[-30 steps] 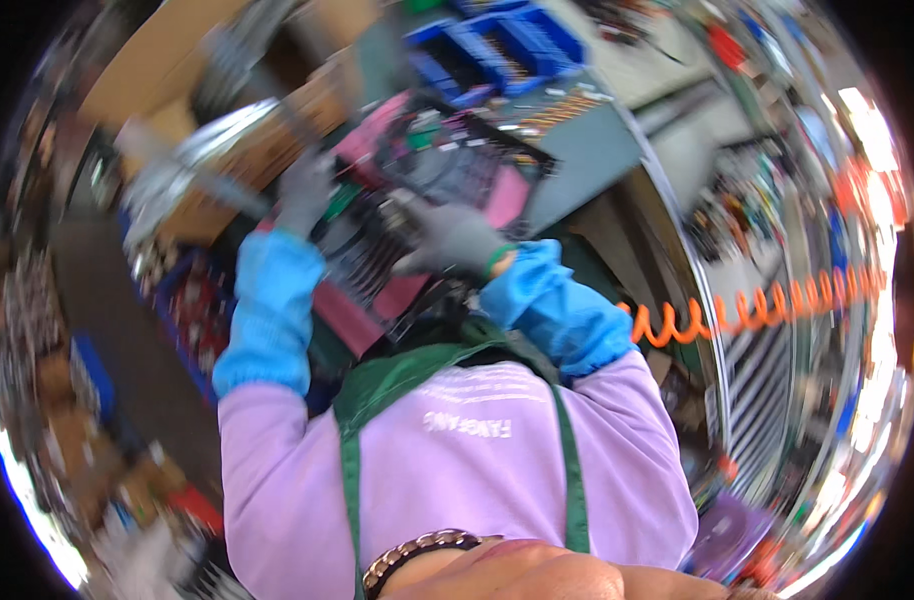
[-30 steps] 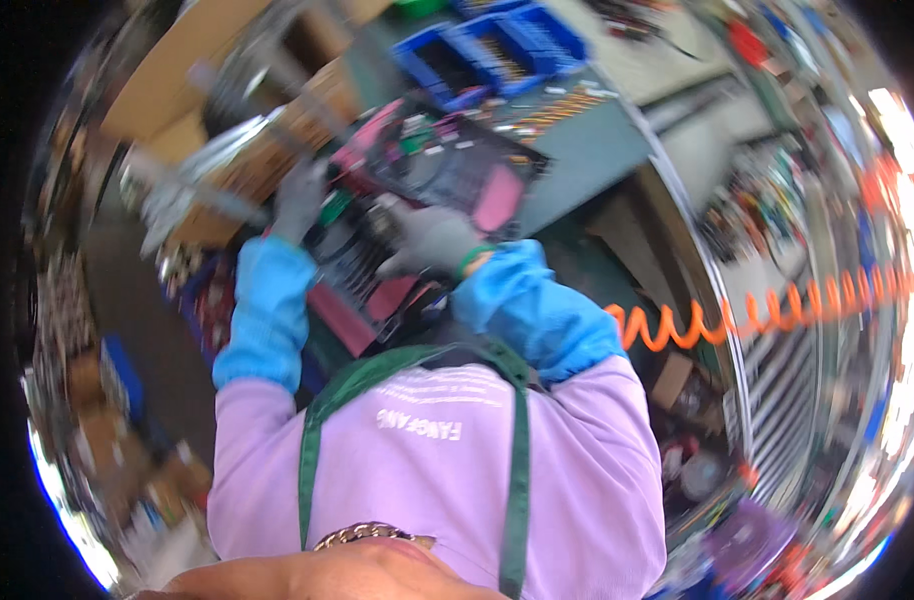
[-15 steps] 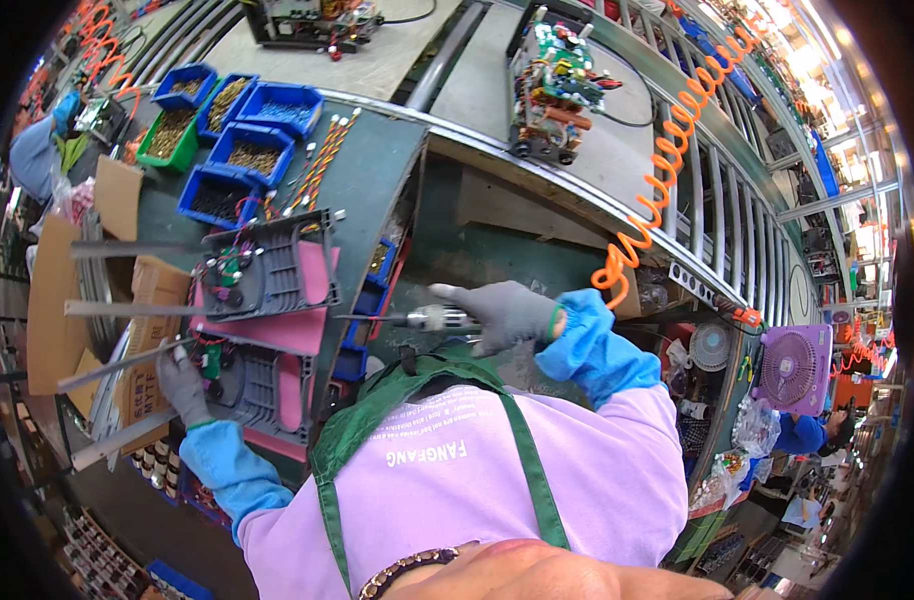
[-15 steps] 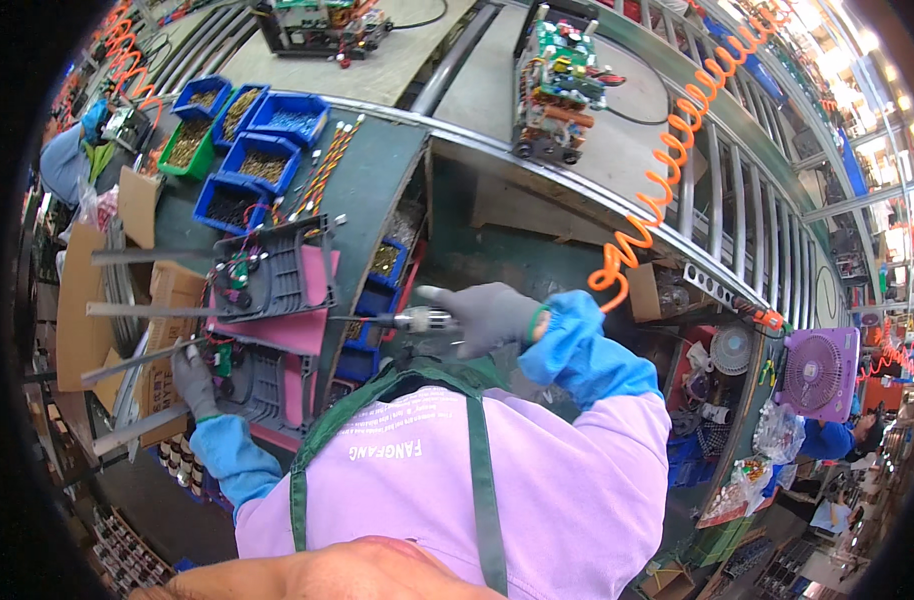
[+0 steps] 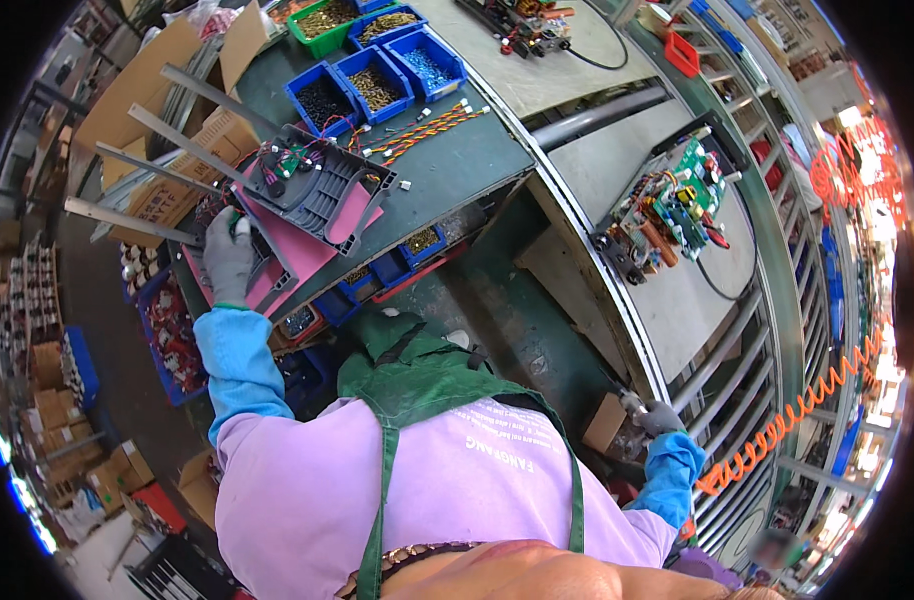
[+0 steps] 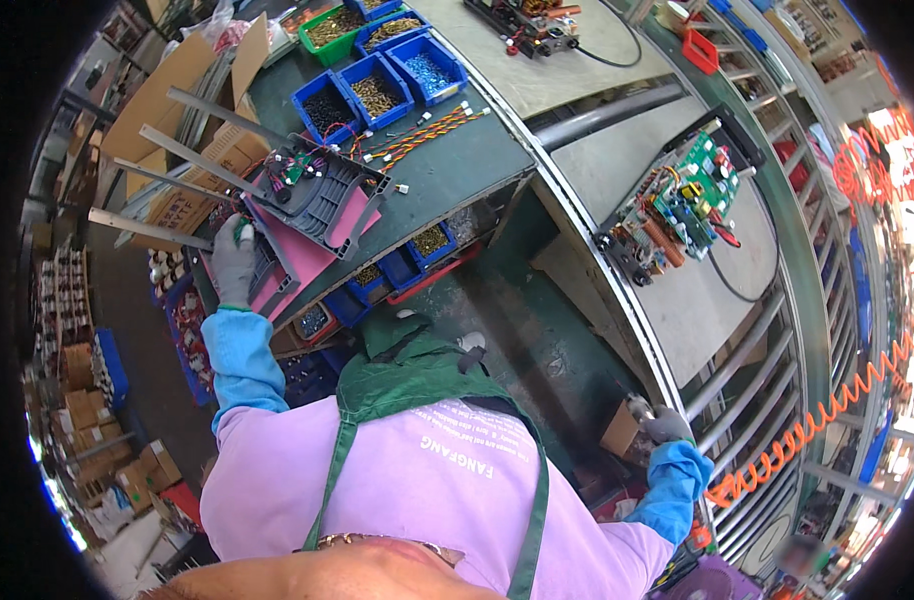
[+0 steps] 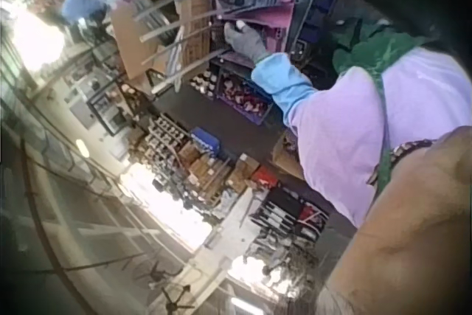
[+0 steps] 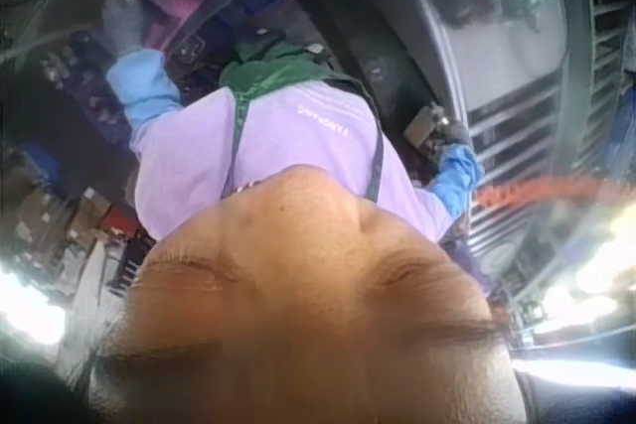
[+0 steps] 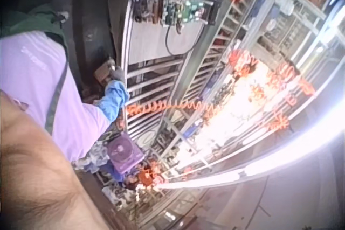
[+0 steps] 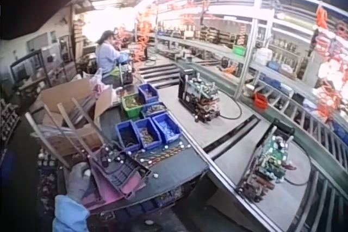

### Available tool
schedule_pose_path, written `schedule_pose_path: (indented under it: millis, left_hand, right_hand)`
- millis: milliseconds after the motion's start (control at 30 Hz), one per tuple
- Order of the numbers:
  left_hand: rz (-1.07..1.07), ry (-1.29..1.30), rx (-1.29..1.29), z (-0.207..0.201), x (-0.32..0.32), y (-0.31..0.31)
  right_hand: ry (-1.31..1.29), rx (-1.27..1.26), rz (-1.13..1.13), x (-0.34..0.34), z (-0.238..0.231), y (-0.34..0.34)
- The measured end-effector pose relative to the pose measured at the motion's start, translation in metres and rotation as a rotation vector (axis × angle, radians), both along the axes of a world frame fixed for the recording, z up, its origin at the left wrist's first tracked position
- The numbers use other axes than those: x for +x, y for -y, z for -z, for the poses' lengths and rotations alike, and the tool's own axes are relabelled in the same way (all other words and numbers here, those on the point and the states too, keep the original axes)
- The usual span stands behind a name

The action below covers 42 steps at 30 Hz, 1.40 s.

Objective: Assembling electronic components by screwing metal brackets into plastic housings and connecting wiring to circuit boards.

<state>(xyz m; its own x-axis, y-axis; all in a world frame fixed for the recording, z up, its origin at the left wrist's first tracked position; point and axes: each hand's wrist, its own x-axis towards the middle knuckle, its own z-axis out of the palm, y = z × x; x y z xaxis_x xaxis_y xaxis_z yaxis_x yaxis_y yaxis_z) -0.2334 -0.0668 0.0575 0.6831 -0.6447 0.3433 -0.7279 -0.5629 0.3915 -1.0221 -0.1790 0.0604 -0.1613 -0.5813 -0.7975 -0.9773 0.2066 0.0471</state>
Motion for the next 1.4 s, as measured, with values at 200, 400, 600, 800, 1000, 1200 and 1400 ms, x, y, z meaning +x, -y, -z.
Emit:
schedule_pose_path:
  millis: [200, 400, 600, 800, 1000, 1200, 1400]
  left_hand:
    - [0.136, -0.052, 0.015, -0.001, -0.051, 0.064]
    - [0.114, -0.209, 0.087, 0.015, -0.048, 0.141]
    - [-0.293, -0.336, 0.383, 0.013, -0.07, 0.19]
    - [-0.247, -0.289, 0.339, 0.073, -0.033, 0.224]
    - [-0.148, -0.531, -0.299, 0.08, 0.026, 0.157]
    - [-0.199, -0.696, -0.511, -0.079, -0.124, 0.135]
    - [0.181, -0.808, -0.596, -0.152, -0.224, 0.114]
  right_hand:
    - [-0.382, -0.024, -0.124, -0.128, 0.085, 0.036]
    - [-0.429, -0.012, -0.146, -0.212, 0.188, 0.02]
    - [-0.482, -0.035, 0.094, -0.019, 0.05, 0.054]
    - [-0.581, -0.042, 0.321, 0.006, 0.023, 0.047]
    - [-0.135, -0.628, 0.05, 0.06, 0.013, 0.096]
    - [0.355, -0.525, -0.16, 0.094, 0.002, 0.133]
    - [0.502, -0.437, -0.424, 0.1, -0.015, 0.149]
